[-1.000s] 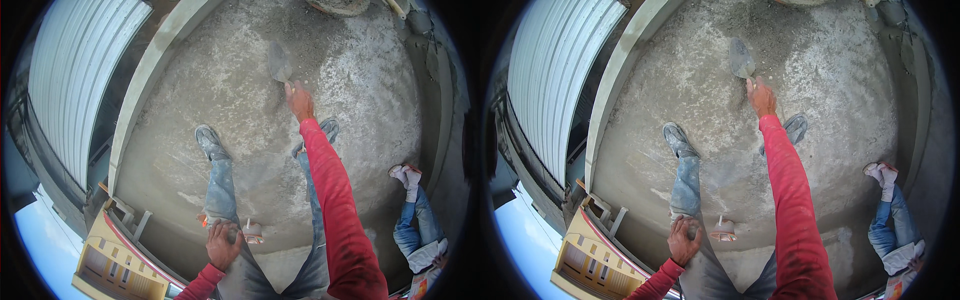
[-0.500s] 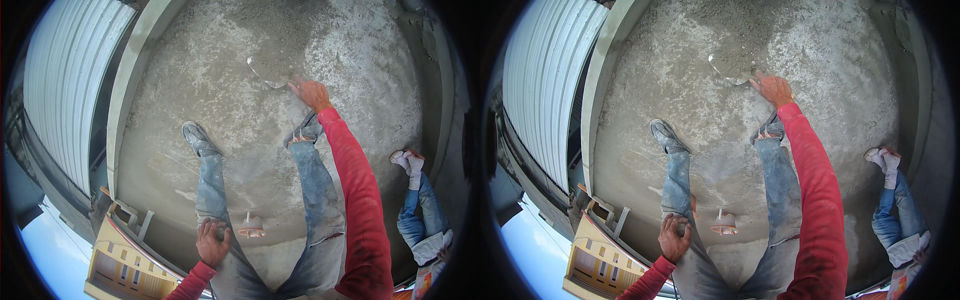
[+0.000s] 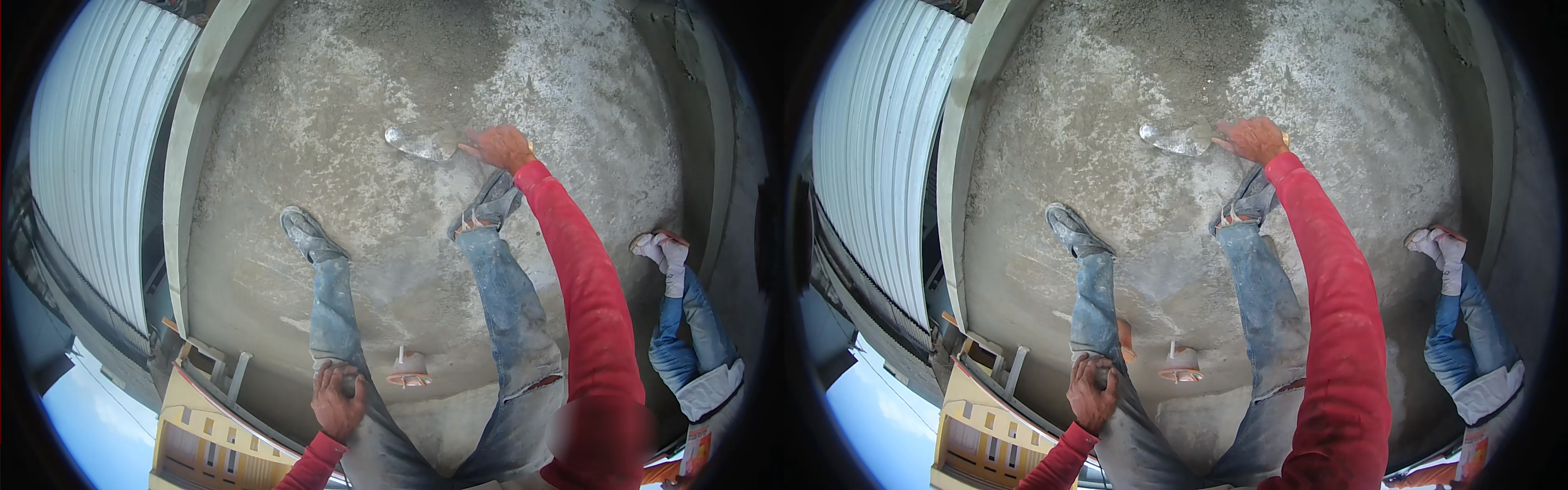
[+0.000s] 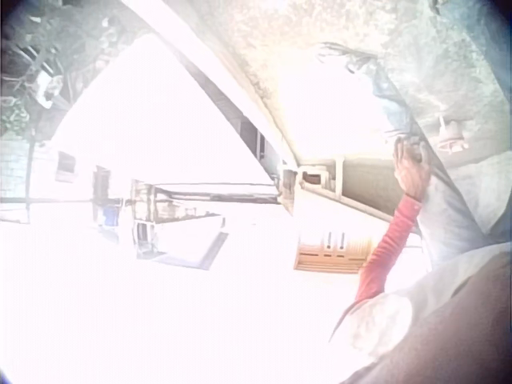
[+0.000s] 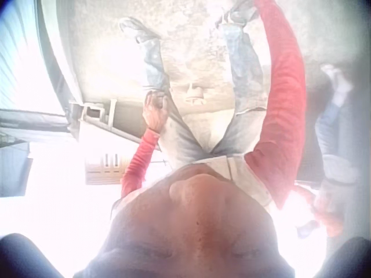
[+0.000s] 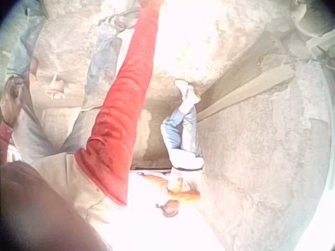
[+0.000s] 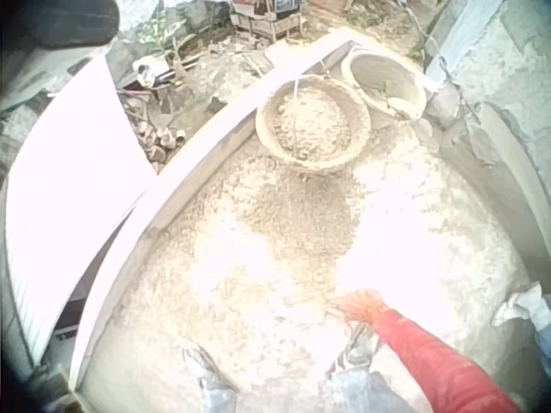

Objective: Applying and smoothing mortar on a concrete surface using a trowel.

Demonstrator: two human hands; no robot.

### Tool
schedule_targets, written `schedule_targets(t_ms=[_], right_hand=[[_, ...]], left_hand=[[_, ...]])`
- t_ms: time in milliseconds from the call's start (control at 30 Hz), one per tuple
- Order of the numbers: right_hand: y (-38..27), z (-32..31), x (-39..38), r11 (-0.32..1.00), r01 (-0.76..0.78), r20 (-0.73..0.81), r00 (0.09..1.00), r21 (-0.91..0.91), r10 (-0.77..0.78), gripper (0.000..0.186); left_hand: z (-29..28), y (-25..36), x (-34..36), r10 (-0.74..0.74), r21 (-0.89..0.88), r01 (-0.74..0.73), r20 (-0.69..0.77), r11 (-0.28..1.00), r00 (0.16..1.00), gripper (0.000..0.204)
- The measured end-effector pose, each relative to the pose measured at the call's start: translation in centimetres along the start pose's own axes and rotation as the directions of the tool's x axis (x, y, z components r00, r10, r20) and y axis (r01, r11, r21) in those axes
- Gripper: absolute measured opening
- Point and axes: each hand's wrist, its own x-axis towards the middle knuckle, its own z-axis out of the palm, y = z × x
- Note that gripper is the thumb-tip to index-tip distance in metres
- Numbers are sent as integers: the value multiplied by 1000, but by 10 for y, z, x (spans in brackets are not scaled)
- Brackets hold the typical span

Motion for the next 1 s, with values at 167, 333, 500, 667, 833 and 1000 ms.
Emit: schedule_targets(t_ms=[167, 333, 500, 667, 833, 1000], right_hand=[[30, -18, -14, 953, -286, -147, 943, 101, 298, 43], [-41, 44, -60, 982, 174, 156, 970, 72, -184, 41], [31, -3, -15, 994, 109, -10, 994, -5, -109, 43], [30, -26, -12, 979, -195, -114, 973, 59, 201, 43], [-4, 32, -46, 928, 366, 143, 924, -70, -354, 40], [29, -7, -12, 997, 0, 1, 1000, -76, 0, 39]], left_hand=[[7, 4, 3, 1, 51, -2, 18, 999, 1000, 20], [10, 12, 8, -29, 56, 28, 22, 998, 999, 23], [4, 20, 10, -54, 55, 51, 57, 997, 997, 26], [9, 16, 6, -27, 101, 26, 9, 995, 1000, 24], [18, 20, 15, -46, 62, 45, 14, 997, 999, 25], [8, 21, 11, -57, 70, 57, 3, 996, 998, 26]])
